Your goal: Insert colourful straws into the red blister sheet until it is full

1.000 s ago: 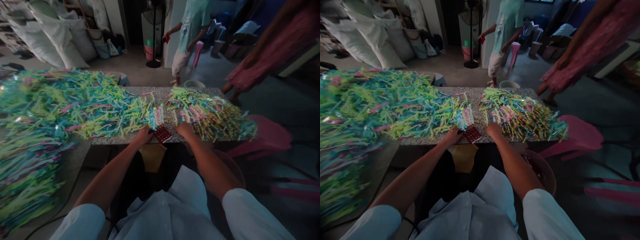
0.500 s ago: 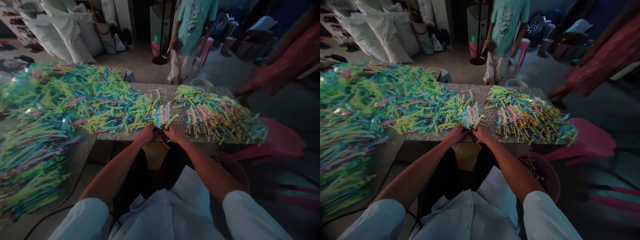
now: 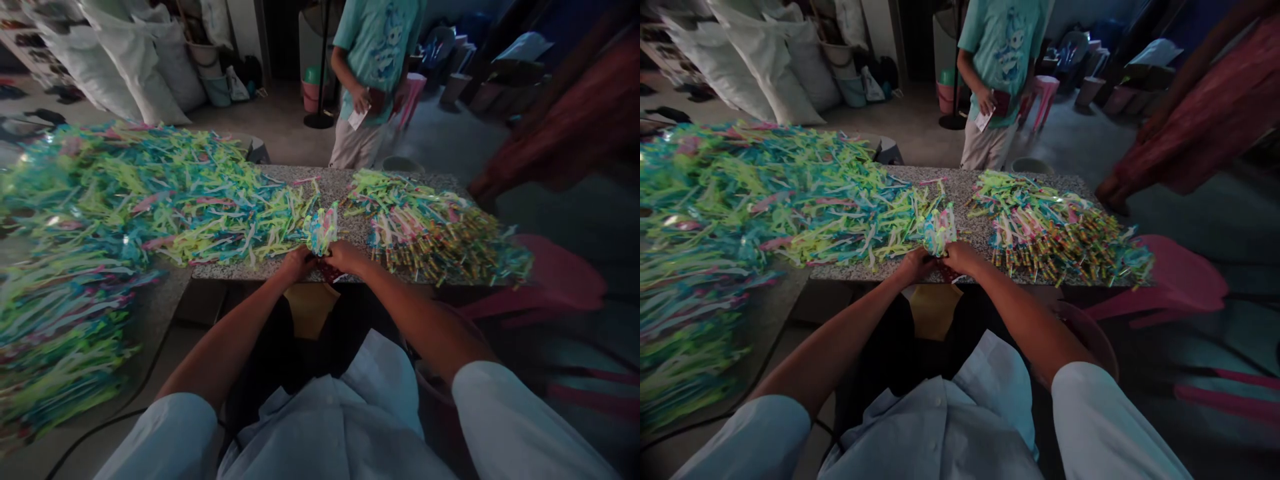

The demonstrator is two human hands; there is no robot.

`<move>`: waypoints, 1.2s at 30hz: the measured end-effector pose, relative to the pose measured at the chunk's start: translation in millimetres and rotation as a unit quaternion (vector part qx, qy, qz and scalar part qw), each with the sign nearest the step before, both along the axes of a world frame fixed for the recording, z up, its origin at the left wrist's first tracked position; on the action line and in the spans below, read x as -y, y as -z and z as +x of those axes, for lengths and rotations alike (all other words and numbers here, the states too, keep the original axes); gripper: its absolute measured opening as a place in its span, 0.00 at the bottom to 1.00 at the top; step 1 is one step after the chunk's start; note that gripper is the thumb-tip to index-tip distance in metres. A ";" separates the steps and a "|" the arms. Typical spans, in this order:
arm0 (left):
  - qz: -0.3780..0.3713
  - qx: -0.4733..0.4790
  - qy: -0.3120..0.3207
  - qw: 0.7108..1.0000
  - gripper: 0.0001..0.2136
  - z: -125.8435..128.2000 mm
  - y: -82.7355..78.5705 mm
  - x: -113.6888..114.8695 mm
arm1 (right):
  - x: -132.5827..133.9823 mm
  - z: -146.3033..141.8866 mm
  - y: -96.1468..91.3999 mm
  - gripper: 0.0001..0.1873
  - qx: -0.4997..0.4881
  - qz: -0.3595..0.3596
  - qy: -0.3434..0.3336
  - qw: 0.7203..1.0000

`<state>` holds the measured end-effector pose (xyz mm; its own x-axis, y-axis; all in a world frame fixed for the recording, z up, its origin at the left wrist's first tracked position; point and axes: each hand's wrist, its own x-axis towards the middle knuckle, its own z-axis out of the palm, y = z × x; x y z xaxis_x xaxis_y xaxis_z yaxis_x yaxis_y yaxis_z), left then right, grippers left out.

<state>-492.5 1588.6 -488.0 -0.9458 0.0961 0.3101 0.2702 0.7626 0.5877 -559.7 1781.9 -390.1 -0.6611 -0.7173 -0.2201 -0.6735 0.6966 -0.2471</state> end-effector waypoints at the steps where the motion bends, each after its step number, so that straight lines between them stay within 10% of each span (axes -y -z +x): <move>1: 0.000 0.003 0.001 1.000 0.04 0.1 -0.5 0.1 | 0.1 -2.3 -0.1 0.18 0.000 0.006 -0.002 1.000; 12: 0.011 0.024 -0.009 1.000 0.07 2.0 -6.6 -2.8 | -13.6 4.0 17.5 0.13 0.030 -0.107 0.022 0.994; 29: 0.004 0.013 -0.026 1.000 0.09 1.7 -2.4 -0.3 | -11.7 17.8 11.5 0.16 0.000 -0.043 0.090 0.995; 36: -0.001 0.016 -0.051 0.999 0.10 2.8 -4.9 -3.3 | -81.8 -11.0 -7.7 0.22 -0.083 0.046 0.317 0.944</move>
